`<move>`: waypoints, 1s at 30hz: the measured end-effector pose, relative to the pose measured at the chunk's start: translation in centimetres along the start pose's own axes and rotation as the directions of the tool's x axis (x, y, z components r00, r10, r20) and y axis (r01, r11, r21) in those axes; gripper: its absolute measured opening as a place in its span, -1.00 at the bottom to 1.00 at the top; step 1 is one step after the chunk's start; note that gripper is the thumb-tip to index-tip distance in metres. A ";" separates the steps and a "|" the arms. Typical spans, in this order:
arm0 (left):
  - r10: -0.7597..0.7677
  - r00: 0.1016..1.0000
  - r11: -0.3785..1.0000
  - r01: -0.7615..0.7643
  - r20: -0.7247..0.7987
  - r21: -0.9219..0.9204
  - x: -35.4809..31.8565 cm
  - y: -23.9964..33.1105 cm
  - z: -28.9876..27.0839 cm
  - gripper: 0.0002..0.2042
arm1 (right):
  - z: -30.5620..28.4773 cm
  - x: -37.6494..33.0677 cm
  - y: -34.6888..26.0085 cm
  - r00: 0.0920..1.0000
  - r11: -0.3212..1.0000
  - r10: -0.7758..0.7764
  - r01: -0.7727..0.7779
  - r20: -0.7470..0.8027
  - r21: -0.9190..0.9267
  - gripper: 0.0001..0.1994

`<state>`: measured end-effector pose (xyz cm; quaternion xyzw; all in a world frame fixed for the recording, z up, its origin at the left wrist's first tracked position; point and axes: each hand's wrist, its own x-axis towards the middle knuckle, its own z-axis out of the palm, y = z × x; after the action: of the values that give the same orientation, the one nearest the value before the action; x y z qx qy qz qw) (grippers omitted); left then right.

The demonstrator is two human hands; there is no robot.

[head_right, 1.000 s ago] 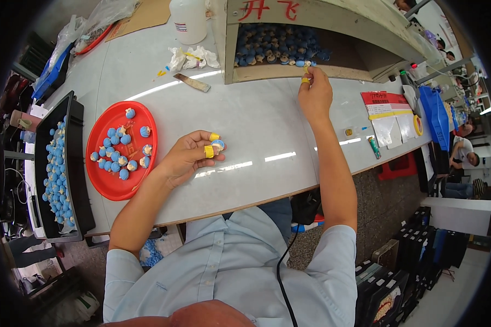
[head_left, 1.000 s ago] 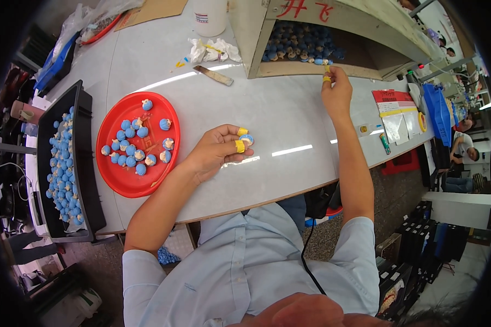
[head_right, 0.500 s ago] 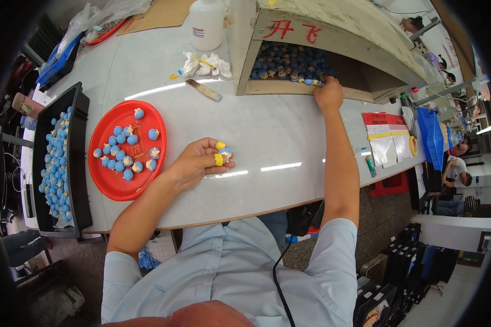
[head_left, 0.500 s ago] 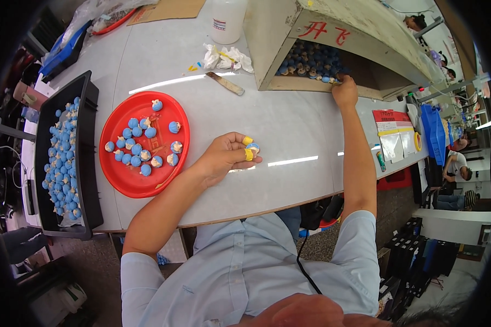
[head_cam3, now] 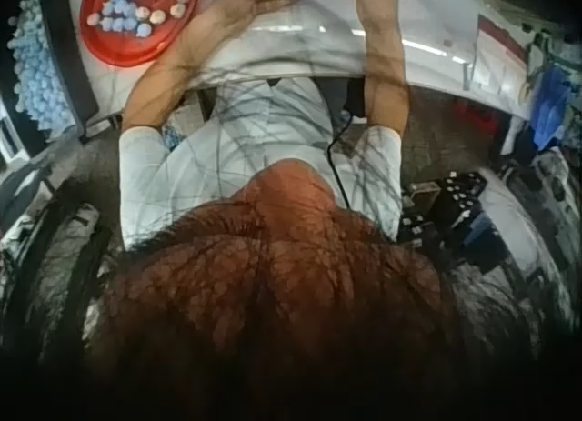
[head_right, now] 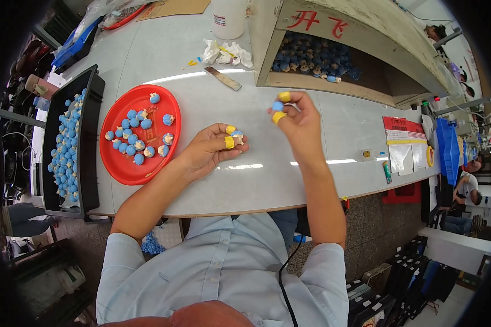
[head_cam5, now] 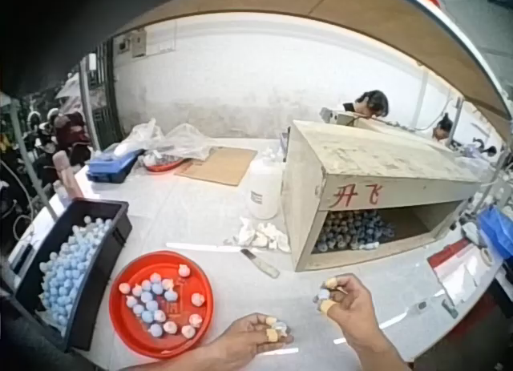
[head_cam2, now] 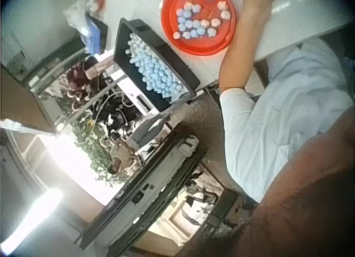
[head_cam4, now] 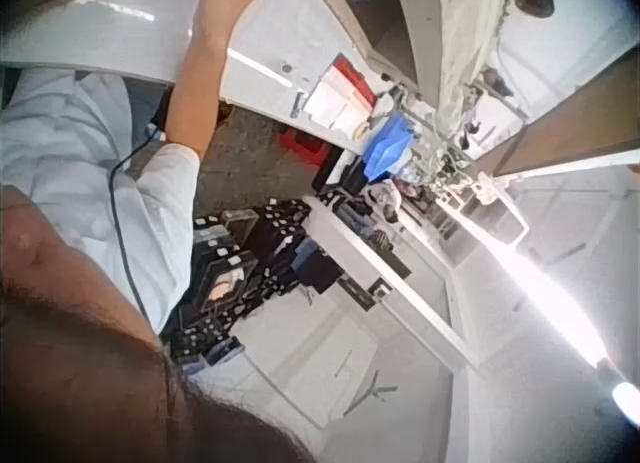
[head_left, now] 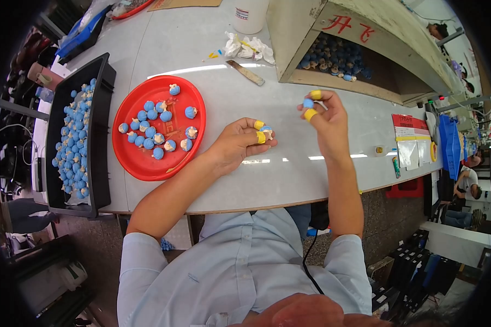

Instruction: The person assembles small yellow and blue plastic components by hand, securing them with adhesive from a bottle.

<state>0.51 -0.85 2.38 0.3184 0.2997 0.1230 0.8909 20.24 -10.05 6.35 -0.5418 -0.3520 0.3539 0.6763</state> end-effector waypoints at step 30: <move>0.075 0.991 0.994 -0.065 0.112 -0.093 0.3 -0.8 -0.8 -0.79 | 1.6 -3.4 3.8 0.986 0.993 0.017 0.003 0.167 -0.120 -0.79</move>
<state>0.27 -0.99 1.25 0.2954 0.2305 0.1486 0.9152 16.82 -11.60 2.52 -0.5511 -0.4261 0.3789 0.6093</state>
